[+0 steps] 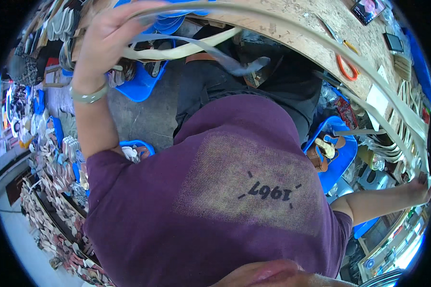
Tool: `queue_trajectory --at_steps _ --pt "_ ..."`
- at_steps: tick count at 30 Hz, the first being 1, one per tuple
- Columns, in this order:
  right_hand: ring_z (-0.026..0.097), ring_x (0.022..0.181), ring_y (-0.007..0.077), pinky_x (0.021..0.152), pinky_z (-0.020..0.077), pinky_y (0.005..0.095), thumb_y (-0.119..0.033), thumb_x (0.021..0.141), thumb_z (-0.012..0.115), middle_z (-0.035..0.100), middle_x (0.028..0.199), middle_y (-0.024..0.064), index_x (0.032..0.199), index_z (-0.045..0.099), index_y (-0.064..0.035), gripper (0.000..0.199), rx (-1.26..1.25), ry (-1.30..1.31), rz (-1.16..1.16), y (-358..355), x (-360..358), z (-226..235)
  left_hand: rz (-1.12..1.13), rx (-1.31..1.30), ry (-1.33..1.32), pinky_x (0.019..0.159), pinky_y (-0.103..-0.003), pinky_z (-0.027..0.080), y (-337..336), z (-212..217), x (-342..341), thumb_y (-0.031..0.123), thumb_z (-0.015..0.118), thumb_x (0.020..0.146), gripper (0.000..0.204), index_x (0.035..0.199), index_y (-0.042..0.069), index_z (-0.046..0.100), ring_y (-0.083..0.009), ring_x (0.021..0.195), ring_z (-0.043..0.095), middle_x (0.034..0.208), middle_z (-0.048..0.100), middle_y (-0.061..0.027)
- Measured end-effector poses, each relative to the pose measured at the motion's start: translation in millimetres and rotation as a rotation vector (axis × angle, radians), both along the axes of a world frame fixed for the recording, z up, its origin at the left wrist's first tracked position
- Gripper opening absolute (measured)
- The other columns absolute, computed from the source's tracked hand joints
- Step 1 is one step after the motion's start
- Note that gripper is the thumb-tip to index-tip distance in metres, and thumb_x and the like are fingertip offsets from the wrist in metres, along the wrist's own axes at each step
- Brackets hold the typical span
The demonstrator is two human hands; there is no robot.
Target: The person assembles blue flip-flops by attaching brown straps to the soles. They use scissors to trim the straps and a handheld tool to press the straps into place. The person handles multiple soles and straps, working at a wooden table in a workshop environment.
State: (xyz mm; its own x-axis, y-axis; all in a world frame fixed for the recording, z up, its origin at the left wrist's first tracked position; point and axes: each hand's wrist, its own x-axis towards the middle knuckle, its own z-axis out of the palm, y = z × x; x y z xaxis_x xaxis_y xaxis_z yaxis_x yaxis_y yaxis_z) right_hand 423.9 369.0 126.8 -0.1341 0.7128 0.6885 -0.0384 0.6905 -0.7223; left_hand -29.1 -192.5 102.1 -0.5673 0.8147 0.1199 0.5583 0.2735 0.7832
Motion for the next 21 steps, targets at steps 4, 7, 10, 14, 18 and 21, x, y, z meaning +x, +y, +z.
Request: queue_trajectory --at_steps 4,7,10,14,18,21 --pt "0.061 0.094 0.0231 0.082 0.0479 0.0302 -0.009 0.073 0.053 0.064 0.104 0.0134 0.113 0.064 0.0005 0.043 -0.240 -0.397 0.033 -18.6 35.5 -21.9 -0.204 -0.163 -0.229 0.084 -0.027 0.047 -82.9 -8.5 8.7 0.023 0.054 0.092 0.032 0.112 -0.001 0.065 -0.0117 0.092 0.060 0.105 0.067 -0.0062" --pt "0.060 0.096 0.0177 0.088 0.0434 0.0275 -0.004 0.065 0.047 0.066 0.105 0.0094 0.109 0.065 0.0011 0.048 -0.238 -1.229 0.299 -58.6 -1.1 -66.4 0.077 -0.315 -0.301 0.091 -0.030 0.045 -113.8 -31.4 16.4 0.033 0.056 0.092 0.042 0.112 -0.002 0.064 -0.0180 0.106 0.059 0.111 0.066 -0.0101" --pt "0.063 0.088 0.0150 0.078 0.0483 0.0298 -0.006 0.076 0.052 0.069 0.093 0.0065 0.100 0.070 -0.0022 0.030 -0.724 -1.247 0.241 -75.1 -8.5 -168.8 0.220 -0.521 -0.160 0.084 -0.030 0.047 -143.9 -35.1 10.1 0.027 0.057 0.090 0.036 0.112 0.000 0.065 -0.0148 0.095 0.061 0.108 0.067 -0.0077" --pt "0.063 0.075 0.0183 0.074 0.0478 0.0299 -0.011 0.077 0.061 0.068 0.083 0.0037 0.097 0.073 -0.0078 0.024 -0.535 -1.519 0.596 -70.4 35.5 -315.1 0.267 -0.618 -0.433 0.077 -0.027 0.049 -182.0 -116.9 -16.6 0.021 0.065 0.084 0.032 0.109 0.002 0.066 -0.0122 0.089 0.061 0.099 0.069 -0.0065" --pt "0.065 0.088 0.0244 0.080 0.0484 0.0372 -0.027 0.067 0.077 0.069 0.097 0.0099 0.111 0.068 -0.0110 0.048 -0.616 -1.893 0.715 -134.6 -38.2 -274.4 0.100 -0.705 -0.315 0.085 -0.031 0.047 -138.8 -171.8 13.7 0.019 0.066 0.083 0.031 0.110 0.003 0.065 -0.0206 0.092 0.062 0.098 0.067 -0.0116" --pt "0.065 0.086 0.0309 0.077 0.0492 0.0404 -0.025 0.068 0.074 0.069 0.093 0.0131 0.109 0.068 -0.0088 0.045 -0.112 -1.921 0.767 -122.4 -34.8 -316.6 0.089 -0.310 -0.002 0.097 -0.036 0.042 -64.0 -231.1 8.8 0.023 0.064 0.085 0.039 0.119 0.004 0.059 -0.0302 0.113 0.054 0.121 0.057 -0.0167"
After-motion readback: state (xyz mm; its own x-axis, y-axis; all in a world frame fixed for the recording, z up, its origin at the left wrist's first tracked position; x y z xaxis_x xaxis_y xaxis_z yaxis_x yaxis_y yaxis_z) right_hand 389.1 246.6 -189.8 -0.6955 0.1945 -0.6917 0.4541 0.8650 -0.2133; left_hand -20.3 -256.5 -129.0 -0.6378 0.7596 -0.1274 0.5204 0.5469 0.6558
